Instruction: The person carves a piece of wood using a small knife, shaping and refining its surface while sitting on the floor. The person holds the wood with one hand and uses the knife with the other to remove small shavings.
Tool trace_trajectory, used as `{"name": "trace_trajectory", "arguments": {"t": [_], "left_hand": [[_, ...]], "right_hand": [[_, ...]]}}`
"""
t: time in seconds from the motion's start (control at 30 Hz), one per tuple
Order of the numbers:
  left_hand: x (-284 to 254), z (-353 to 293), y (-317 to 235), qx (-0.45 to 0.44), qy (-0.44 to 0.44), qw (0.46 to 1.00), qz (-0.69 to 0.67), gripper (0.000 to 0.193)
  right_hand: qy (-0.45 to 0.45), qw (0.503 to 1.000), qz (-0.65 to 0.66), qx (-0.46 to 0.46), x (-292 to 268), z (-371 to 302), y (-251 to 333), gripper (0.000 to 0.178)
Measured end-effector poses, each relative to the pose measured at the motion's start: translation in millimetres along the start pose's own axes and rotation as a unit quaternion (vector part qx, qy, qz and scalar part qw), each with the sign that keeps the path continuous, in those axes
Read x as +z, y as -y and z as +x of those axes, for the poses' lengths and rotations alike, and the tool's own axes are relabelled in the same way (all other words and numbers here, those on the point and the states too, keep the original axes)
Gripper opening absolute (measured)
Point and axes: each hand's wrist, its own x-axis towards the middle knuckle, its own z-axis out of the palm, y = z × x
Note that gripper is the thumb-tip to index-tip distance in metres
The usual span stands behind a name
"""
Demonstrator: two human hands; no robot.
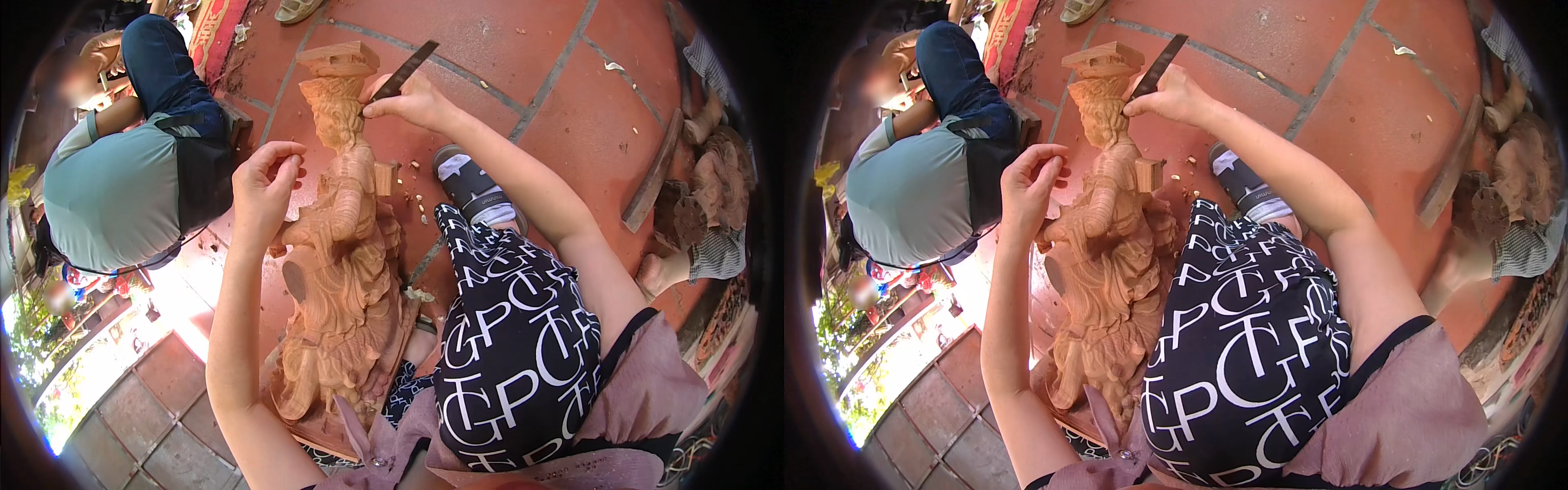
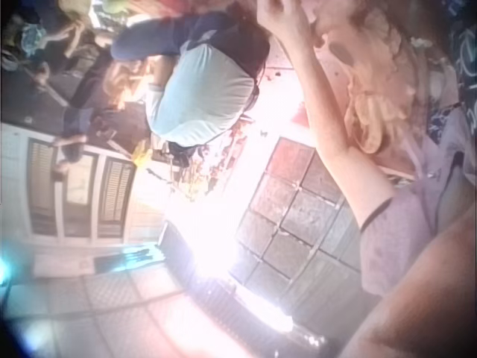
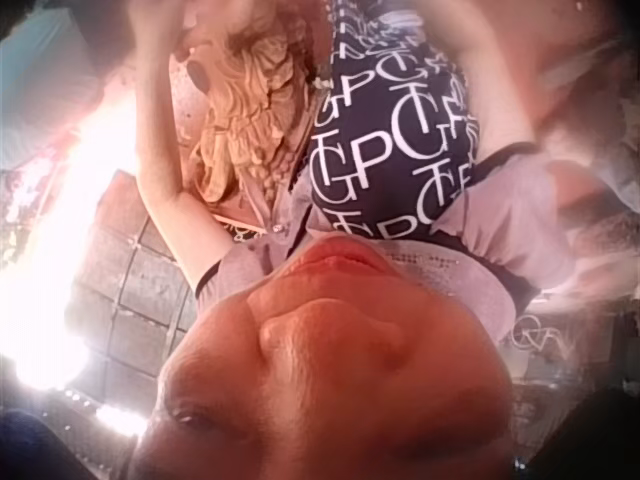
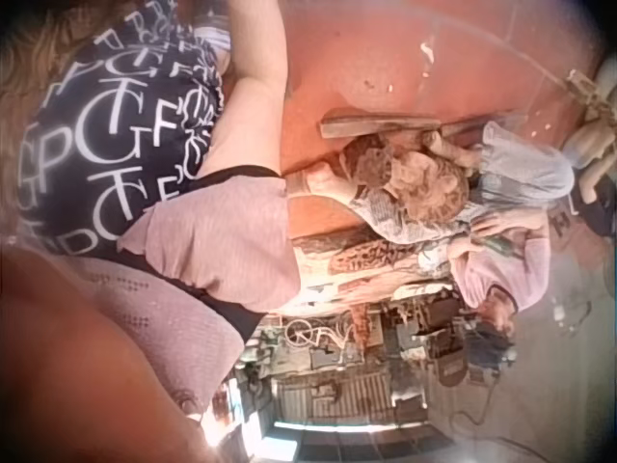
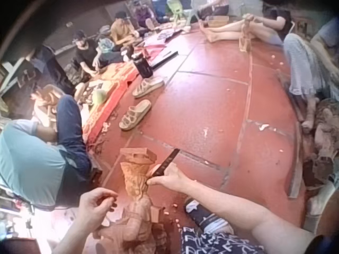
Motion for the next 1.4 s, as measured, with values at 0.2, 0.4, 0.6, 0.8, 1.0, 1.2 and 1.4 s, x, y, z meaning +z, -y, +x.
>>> {"name": "trace_trajectory", "arguments": {"t": [0.2,0.4,0.6,0.8,1.0,1.2,1.4], "left_hand": [[-4,-3,-4,-0.005,0.0,1.0,0.003,0.013],[-3,-3,-3,-0.005,-0.001,1.0,0.0,0.014],[-1,-3,-2,-0.007,0.003,1.0,-0.006,0.014],[-1,-2,0,-0.006,0.002,1.0,-0.004,0.013],[1,0,1,-0.006,0.005,1.0,-0.011,0.013],[-3,-4,-3,0.07,-0.038,0.995,0.067,0.017],[-2,-68,-42,0.212,-0.049,0.942,0.256,0.034]], "right_hand": [[-0.028,0.998,0.021,-0.061,16,-4,-5,0.026],[0.012,0.995,0.096,0.022,6,3,0,0.025],[0.034,0.977,0.191,0.084,0,4,3,0.021],[0.025,0.999,0.002,-0.027,4,7,2,0.015],[0.075,0.992,0.097,0.028,-6,13,2,0.015],[0.02,0.967,0.232,0.099,-11,9,2,0.018],[-0.059,0.983,0.157,0.068,-20,-7,2,0.031]]}}
